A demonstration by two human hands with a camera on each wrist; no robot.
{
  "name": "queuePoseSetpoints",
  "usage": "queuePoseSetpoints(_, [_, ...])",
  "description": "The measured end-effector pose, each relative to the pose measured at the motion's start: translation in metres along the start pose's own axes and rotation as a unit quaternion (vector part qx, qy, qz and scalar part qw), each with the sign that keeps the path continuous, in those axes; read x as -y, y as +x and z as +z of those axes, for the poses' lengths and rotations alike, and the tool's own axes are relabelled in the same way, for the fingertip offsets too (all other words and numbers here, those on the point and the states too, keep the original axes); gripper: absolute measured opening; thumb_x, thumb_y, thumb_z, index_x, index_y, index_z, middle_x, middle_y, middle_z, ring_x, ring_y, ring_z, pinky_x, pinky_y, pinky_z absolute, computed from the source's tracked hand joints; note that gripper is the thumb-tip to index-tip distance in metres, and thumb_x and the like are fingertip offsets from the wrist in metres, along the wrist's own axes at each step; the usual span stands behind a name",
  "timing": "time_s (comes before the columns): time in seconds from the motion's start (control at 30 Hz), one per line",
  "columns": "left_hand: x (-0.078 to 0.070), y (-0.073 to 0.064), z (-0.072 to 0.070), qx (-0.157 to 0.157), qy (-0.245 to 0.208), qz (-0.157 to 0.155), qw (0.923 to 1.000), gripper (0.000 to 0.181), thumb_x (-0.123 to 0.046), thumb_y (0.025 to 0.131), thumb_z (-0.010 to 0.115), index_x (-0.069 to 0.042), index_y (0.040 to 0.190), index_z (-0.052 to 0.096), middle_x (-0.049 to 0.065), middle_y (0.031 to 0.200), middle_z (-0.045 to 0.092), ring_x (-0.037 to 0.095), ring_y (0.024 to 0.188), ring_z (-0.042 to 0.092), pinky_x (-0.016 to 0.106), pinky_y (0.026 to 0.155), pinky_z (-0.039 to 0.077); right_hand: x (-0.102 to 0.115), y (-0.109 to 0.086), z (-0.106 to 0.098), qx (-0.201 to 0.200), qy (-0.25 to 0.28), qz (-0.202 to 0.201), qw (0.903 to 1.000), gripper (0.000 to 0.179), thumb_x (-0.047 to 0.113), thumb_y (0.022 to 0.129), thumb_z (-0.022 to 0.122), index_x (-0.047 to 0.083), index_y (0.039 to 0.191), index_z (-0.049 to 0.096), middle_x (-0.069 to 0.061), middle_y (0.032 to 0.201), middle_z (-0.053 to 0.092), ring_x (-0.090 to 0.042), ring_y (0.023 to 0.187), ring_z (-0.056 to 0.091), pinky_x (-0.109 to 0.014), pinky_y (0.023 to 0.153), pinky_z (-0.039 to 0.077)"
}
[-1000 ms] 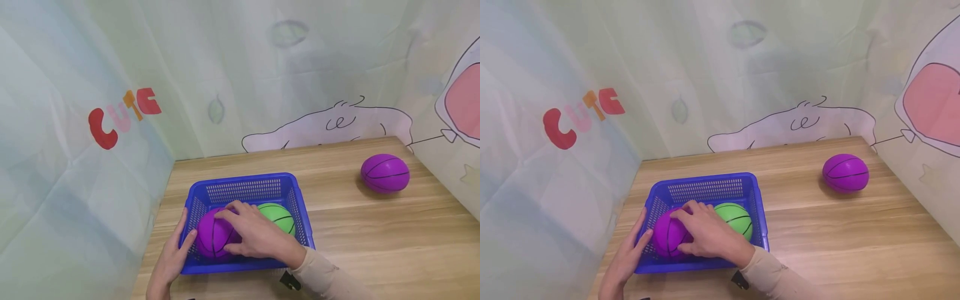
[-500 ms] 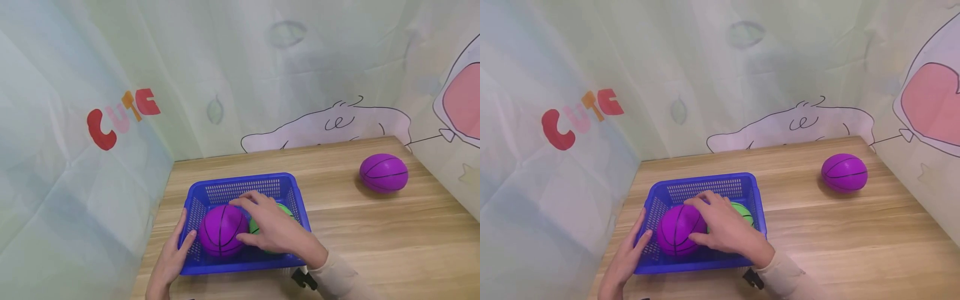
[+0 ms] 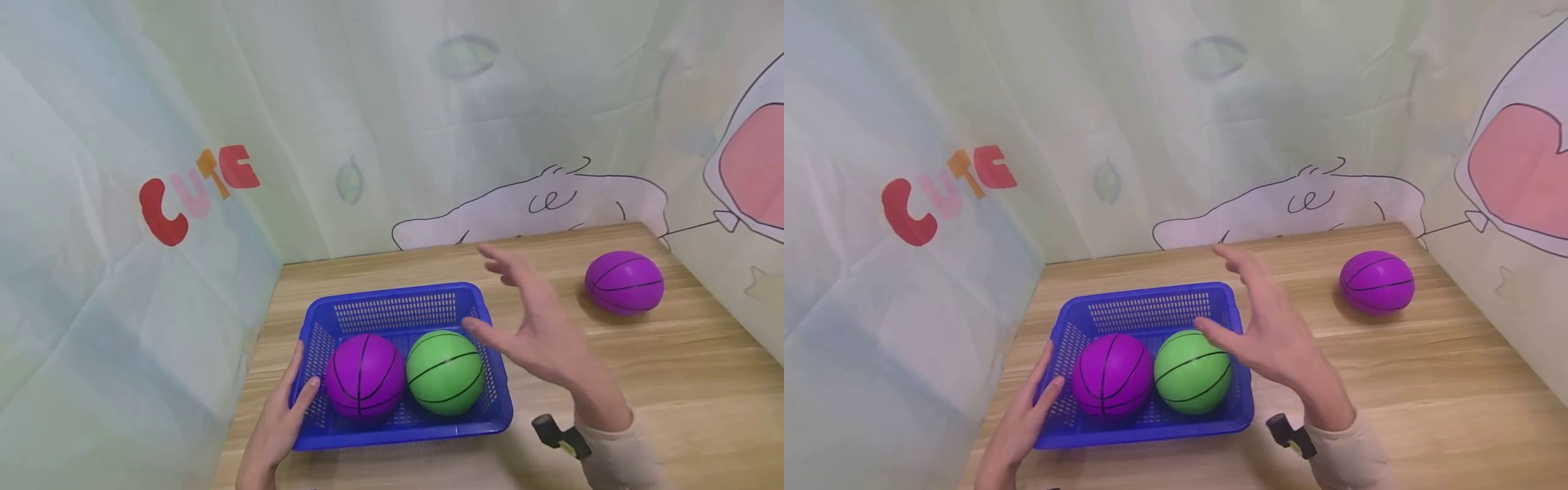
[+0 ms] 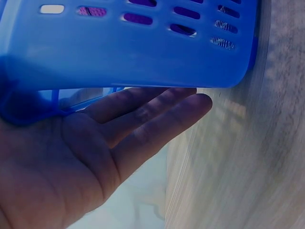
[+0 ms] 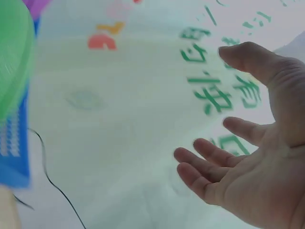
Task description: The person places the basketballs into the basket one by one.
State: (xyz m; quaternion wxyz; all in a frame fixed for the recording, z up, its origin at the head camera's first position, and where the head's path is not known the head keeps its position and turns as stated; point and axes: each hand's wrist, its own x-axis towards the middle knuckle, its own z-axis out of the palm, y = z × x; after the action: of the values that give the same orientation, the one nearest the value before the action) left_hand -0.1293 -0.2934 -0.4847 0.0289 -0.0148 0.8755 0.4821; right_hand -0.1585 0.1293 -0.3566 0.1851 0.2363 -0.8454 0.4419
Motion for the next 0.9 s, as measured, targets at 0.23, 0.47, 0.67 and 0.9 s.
queuePoseSetpoints(0.23, [0.000, 0.000, -0.001, 0.000, 0.004, -0.006, 1.0000, 0.078, -0.047, 0.117, 0.055, -0.031, 0.181, 0.014, 0.007, 0.187, 0.013, 0.048, 0.170, 0.015, 0.076, 0.133, 0.016, -0.002, -0.008, -0.053, -0.118, 0.046, -0.001, 0.9920, 0.121, -0.015, 0.074, 0.093, 0.023, 0.174, 0.035, -0.006, 0.173, 0.045, -0.023, 0.153, 0.052, -0.019, 0.120, 0.045])
queuePoseSetpoints(0.47, [0.000, 0.000, -0.002, -0.003, 0.007, -0.011, 0.9999, 0.079, -0.048, 0.116, 0.057, -0.031, 0.181, 0.014, 0.006, 0.187, 0.013, 0.048, 0.170, 0.014, 0.076, 0.133, 0.015, -0.010, -0.014, -0.083, -0.183, 0.113, -0.032, 0.9761, 0.136, -0.032, 0.058, 0.086, 0.012, 0.175, 0.031, -0.015, 0.172, 0.039, -0.027, 0.156, 0.048, -0.020, 0.123, 0.044])
queuePoseSetpoints(0.67, [0.000, 0.001, -0.001, -0.003, 0.008, -0.006, 0.9999, 0.079, -0.047, 0.116, 0.057, -0.029, 0.181, 0.014, 0.008, 0.187, 0.014, 0.049, 0.170, 0.015, 0.076, 0.133, 0.016, -0.007, -0.018, -0.100, -0.226, 0.226, -0.046, 0.9465, 0.128, -0.034, 0.061, 0.081, 0.009, 0.172, 0.035, -0.019, 0.171, 0.035, -0.038, 0.157, 0.041, -0.022, 0.125, 0.040])
queuePoseSetpoints(0.9, [0.000, 0.001, 0.000, -0.002, 0.006, -0.015, 0.9999, 0.079, -0.048, 0.116, 0.056, -0.031, 0.181, 0.014, 0.008, 0.187, 0.014, 0.048, 0.170, 0.015, 0.075, 0.133, 0.015, -0.013, -0.018, -0.117, -0.276, 0.262, -0.062, 0.9227, 0.124, -0.035, 0.060, 0.083, 0.004, 0.169, 0.038, -0.021, 0.167, 0.036, -0.036, 0.154, 0.043, -0.026, 0.121, 0.042])
